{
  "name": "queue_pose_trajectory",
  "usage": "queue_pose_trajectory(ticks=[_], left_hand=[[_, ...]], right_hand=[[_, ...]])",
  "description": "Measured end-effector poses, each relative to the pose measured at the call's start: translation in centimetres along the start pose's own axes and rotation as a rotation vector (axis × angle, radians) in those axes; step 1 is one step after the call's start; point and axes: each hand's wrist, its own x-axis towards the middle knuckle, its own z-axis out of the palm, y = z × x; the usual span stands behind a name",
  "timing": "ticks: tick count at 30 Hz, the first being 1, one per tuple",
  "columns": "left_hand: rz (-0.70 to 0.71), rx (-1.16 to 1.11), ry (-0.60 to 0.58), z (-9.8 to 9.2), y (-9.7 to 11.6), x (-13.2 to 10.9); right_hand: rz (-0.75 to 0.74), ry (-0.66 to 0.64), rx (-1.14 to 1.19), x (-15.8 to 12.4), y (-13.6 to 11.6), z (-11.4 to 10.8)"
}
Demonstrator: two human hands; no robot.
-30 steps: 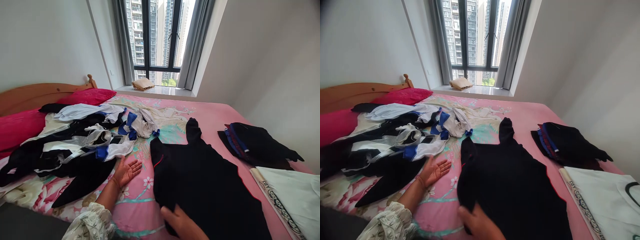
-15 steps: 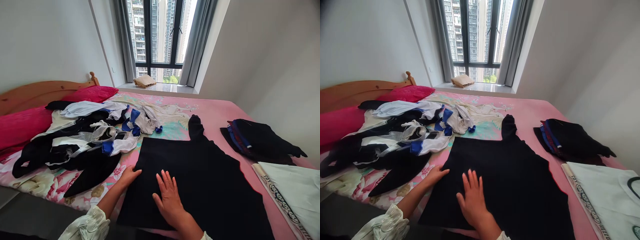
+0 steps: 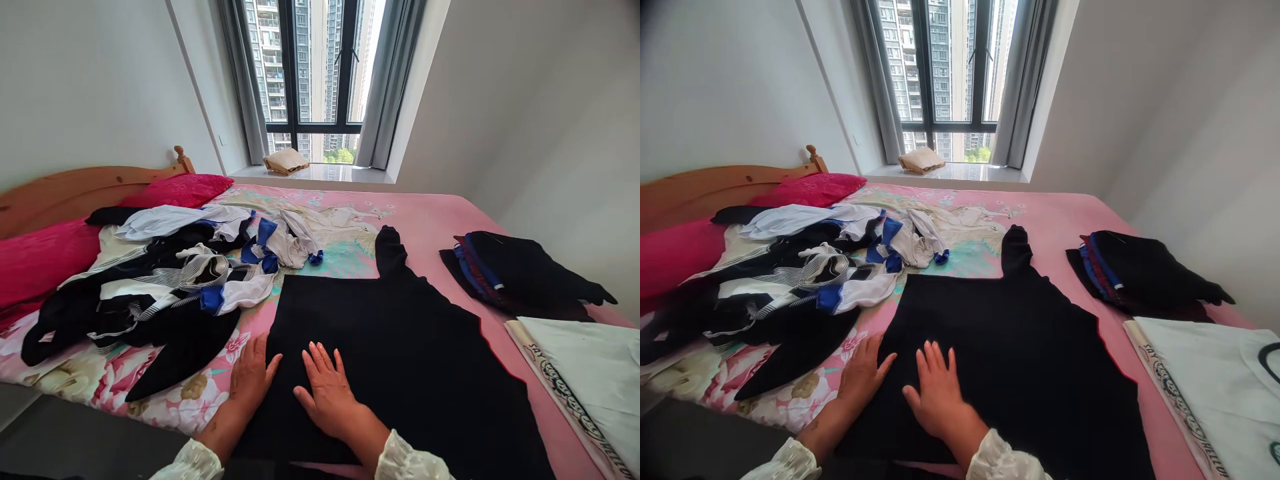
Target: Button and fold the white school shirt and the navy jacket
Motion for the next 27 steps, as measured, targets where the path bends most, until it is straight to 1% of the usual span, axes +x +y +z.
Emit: queue_pose_trajectory(ticks=[1,2,3,4,5,6,8,9,10,12,14,17,19,21,23,24,25,27], left_hand=[[0.068,0.009,0.029,-0.1,0.6,0.3],[0.146,0.0,0.034,-0.3,1.5,0.9],[0.232,-0.02,0.01,-0.3,2.6,1.8],[0.318,-0.042,-0.045,-0.1,3.9,2.8],[0.38,-0.055,-0.13,0.2,5.2,3.9],[0.405,-0.054,-0.229,0.7,6.5,5.0],[0.363,-0.024,-0.395,2.1,8.6,7.1],[0.316,-0.005,-0.442,3.0,9.2,8.0],[0.273,0.011,-0.465,3.8,9.5,8.8],[0.234,0.028,-0.465,5.2,9.4,10.2],[0.197,0.045,-0.457,6.1,8.8,11.4],[0.076,0.083,-0.415,6.6,7.9,13.3],[-0.01,0.112,-0.389,6.8,7.8,14.5],[-0.051,0.125,-0.384,6.8,8.0,15.3],[-0.035,0.116,-0.393,6.5,8.2,15.4],[-0.001,0.107,-0.388,6.3,8.2,15.0],[0.047,0.098,-0.378,6.0,8.1,14.3],[0.151,0.084,-0.36,5.1,7.7,11.7]], right_hand=[[0.022,0.027,-0.008,0.3,0.2,-0.1],[0.052,0.059,-0.022,0.7,0.5,-0.3],[0.087,0.089,-0.042,1.0,0.7,-0.4],[0.117,0.106,-0.063,1.3,0.9,-0.3],[0.13,0.104,-0.08,1.5,1.0,-0.2],[0.131,0.093,-0.089,1.6,1.2,-0.1],[0.12,0.069,-0.086,1.5,1.4,0.3],[0.112,0.066,-0.076,1.3,1.5,0.5],[0.106,0.068,-0.063,1.1,1.6,0.6],[0.097,0.079,-0.033,0.6,1.7,0.5],[0.091,0.092,-0.007,0.3,1.8,0.3],[0.095,0.094,0.027,0.2,1.8,0.1],[0.095,0.097,0.044,0.3,1.8,0.1],[0.091,0.104,0.053,0.4,1.9,0.0],[0.083,0.113,0.067,0.4,1.9,-0.2],[0.08,0.116,0.077,0.4,1.9,-0.3],[0.08,0.119,0.087,0.4,2.0,-0.4],[0.086,0.123,0.106,0.3,2.0,-0.7]])
